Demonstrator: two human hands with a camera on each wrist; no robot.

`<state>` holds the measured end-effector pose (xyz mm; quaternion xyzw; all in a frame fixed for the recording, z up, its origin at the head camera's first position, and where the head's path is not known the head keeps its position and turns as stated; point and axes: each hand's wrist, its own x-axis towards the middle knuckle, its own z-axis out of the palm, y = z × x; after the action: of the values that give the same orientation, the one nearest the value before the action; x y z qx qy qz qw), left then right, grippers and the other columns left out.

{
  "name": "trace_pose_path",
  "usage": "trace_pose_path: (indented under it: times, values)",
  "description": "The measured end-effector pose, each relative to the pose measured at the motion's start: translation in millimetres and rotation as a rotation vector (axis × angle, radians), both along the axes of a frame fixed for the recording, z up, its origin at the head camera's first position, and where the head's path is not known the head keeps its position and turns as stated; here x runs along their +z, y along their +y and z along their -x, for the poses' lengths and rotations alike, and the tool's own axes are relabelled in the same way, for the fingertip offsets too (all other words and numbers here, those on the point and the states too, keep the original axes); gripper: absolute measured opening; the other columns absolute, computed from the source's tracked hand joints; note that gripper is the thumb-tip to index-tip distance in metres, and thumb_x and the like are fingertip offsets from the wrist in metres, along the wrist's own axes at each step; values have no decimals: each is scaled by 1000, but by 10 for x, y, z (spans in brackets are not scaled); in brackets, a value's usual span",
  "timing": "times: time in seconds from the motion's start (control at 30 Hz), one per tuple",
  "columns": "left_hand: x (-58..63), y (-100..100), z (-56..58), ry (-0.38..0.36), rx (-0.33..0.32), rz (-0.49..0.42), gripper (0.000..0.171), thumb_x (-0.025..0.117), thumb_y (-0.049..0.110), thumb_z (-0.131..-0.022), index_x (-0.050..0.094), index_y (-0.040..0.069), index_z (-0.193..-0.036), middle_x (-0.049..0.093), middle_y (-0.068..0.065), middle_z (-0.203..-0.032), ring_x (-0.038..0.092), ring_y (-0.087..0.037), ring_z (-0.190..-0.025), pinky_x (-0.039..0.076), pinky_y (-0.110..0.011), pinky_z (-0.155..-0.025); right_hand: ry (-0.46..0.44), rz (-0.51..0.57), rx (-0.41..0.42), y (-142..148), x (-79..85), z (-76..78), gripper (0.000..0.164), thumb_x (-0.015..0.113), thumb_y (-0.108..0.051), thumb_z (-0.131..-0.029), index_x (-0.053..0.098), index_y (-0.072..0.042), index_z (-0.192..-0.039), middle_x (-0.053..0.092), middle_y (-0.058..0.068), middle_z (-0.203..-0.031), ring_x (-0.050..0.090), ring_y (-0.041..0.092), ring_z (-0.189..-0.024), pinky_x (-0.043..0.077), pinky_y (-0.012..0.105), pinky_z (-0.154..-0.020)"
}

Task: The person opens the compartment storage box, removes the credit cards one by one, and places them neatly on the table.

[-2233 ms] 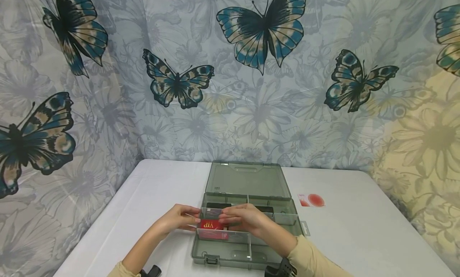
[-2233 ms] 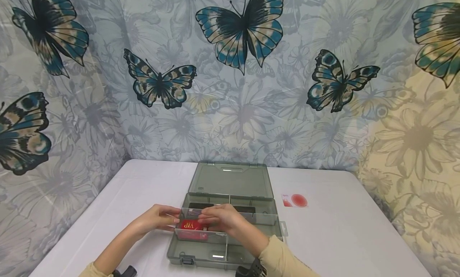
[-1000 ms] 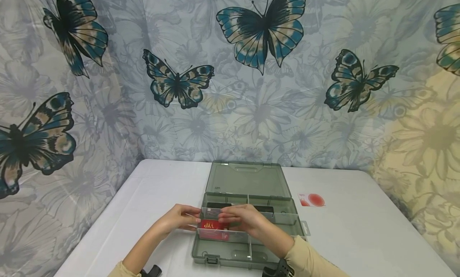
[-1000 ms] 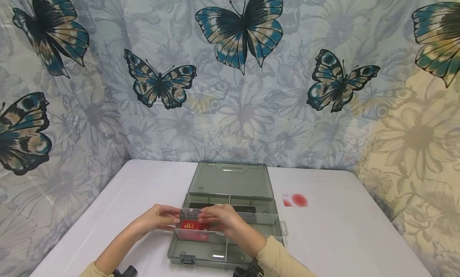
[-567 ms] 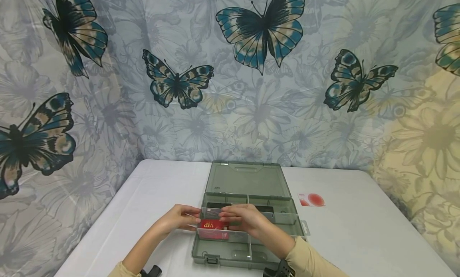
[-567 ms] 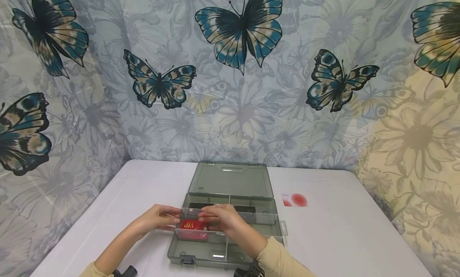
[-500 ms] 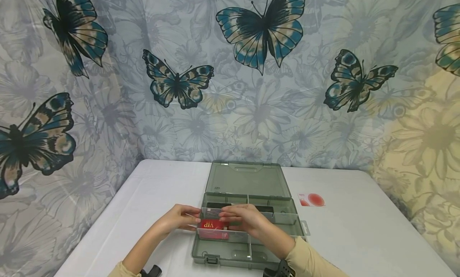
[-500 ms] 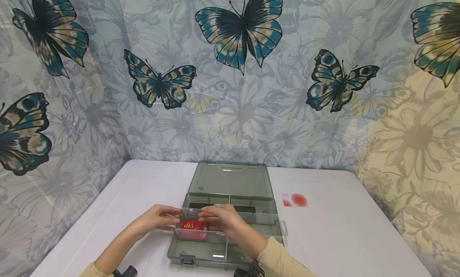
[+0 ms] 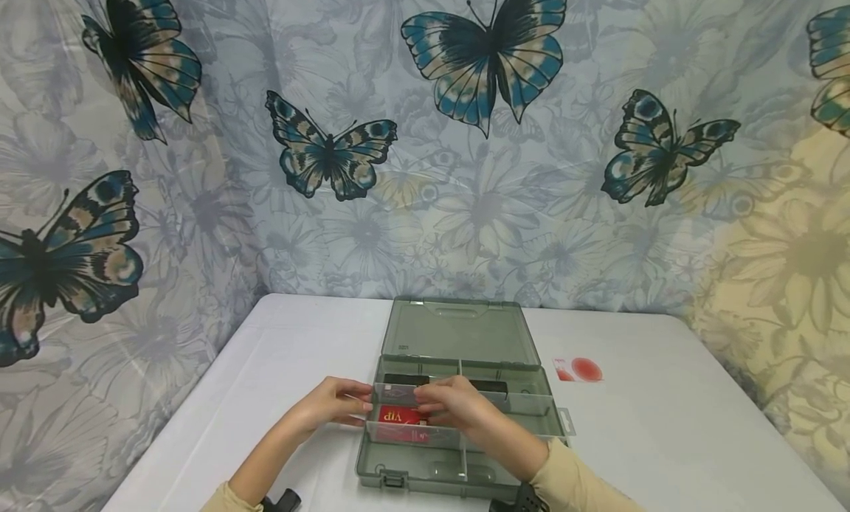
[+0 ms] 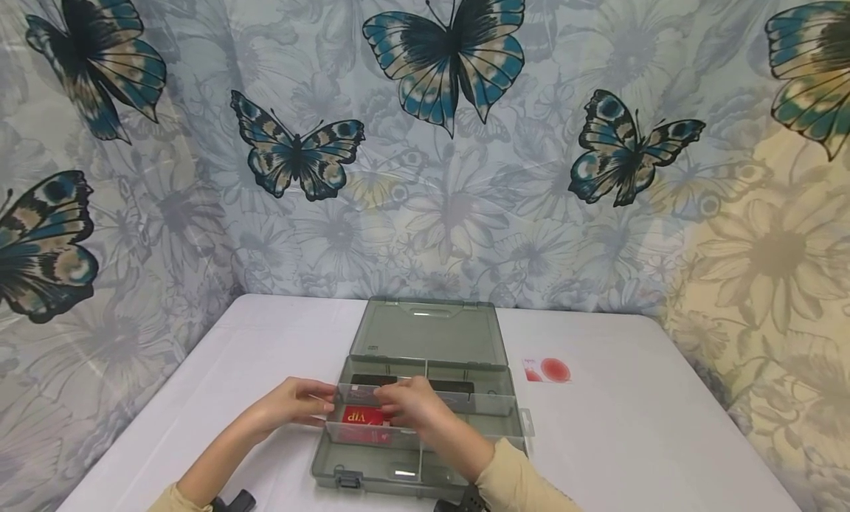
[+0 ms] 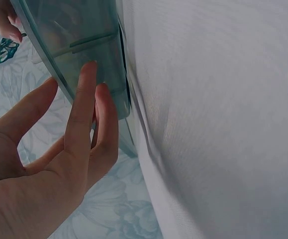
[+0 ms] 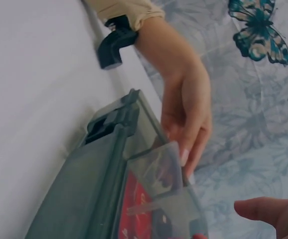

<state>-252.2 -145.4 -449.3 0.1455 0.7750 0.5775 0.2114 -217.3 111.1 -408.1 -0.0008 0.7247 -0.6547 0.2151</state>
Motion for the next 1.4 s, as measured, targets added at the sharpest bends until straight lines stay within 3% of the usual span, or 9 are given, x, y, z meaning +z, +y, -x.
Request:
trace_pose_path:
  times: [0.2, 0.4, 0.5, 0.67, 0.87, 1.07, 1.4]
  values:
    - [1, -1, -2, 3, -2, -6, 54, 71, 12, -88, 51, -17, -129, 65, -24, -114, 71, -30, -96, 65, -37, -80, -12, -85, -23, 16, 69, -28, 55, 65, -16, -89, 47, 21, -126, 55, 34, -127, 58, 46, -116, 53, 53, -102]
    - [-14, -15, -4, -3, -2, -10, 54, 71, 13, -88, 51, -18, -129, 65, -23, -114, 71, -27, -95, 65, -37, -80, -71, -15, 10, 62, 79, -35, 68, 64, -12, -88, 28, 24, -134, 45, 39, -127, 53, 49, -117, 44, 61, -108]
    - [-23, -21, -3, -5, -3, -11, 54, 71, 13, -88, 51, -18, -129, 65, -23, -114, 70, -28, -96, 65, -37, -81, -110, 20, 42, 89, 95, -16, 60, 61, -12, -90, 35, 22, -132, 46, 38, -130, 61, 41, -109, 45, 59, -109]
    - [-32, -22, 0, -10, -7, -7, 55, 71, 14, -88, 51, -17, -129, 65, -24, -115, 70, -29, -98, 65, -38, -81, -145, -8, 78, 103, 119, 8, 46, 61, -16, -91, 52, 13, -126, 59, 32, -121, 68, 30, -95, 54, 49, -101]
    - [-20, -14, 2, -7, -3, -10, 55, 71, 13, -88, 51, -18, -128, 65, -24, -114, 70, -30, -98, 65, -37, -80, -145, -30, 77, 85, 116, 19, 55, 61, -16, -91, 42, 15, -132, 56, 36, -123, 61, 45, -113, 56, 48, -98]
    - [-3, -7, 1, 3, -3, -6, 55, 71, 14, -88, 51, -17, -128, 65, -22, -113, 70, -30, -97, 65, -37, -80, -134, -33, 64, 86, 91, 18, 53, 62, -15, -90, 43, 15, -130, 54, 36, -127, 60, 46, -112, 58, 47, -95]
    - [-5, -10, 4, 1, -10, -16, 54, 70, 13, -89, 50, -18, -129, 63, -24, -115, 70, -30, -97, 65, -37, -80, -148, 24, 84, 116, 87, 22, 50, 58, -12, -92, 45, 18, -131, 46, 40, -132, 55, 51, -119, 49, 57, -106]
